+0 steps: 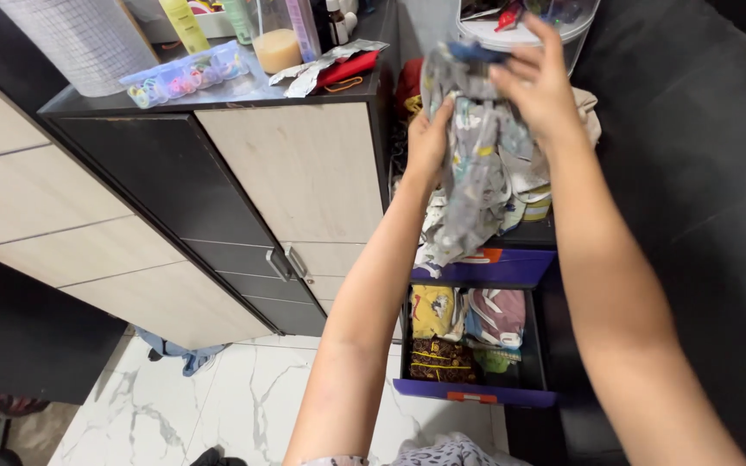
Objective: Folding various pieces of clothing and placing them into a storage drawer.
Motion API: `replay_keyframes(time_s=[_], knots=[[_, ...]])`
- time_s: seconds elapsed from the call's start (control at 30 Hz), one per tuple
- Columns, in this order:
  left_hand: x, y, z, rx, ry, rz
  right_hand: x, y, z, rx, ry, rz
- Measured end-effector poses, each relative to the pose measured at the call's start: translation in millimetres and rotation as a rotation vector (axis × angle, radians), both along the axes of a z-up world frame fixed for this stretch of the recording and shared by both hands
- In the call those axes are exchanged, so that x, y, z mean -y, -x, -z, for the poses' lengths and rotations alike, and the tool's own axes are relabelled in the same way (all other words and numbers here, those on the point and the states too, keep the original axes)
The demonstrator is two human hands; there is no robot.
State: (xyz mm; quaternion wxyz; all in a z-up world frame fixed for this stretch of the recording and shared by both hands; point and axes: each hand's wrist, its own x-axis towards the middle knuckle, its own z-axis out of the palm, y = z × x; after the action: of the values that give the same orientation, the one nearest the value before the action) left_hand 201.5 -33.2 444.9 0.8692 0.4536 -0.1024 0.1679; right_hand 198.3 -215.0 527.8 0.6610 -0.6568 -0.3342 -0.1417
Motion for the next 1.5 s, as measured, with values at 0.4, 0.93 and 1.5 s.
replay_keyframes(time_s=[0.4, 0.93, 1.5], knots=[[45.5, 46.1, 80.2, -0.109, -0.615, -0.113, 44.4, 61.6, 156.9, -0.333, -0.124, 0.234], [19.1, 54.0, 178.2, -0.428, -0.459, -0.017, 137.4, 113.0, 221.2, -0.34, -0.125, 0.637], [-72.1, 89.5, 222.2, -0.245, -0.777, -0.505, 125.4, 147.8, 222.4, -0.027, 0.46, 0.638]])
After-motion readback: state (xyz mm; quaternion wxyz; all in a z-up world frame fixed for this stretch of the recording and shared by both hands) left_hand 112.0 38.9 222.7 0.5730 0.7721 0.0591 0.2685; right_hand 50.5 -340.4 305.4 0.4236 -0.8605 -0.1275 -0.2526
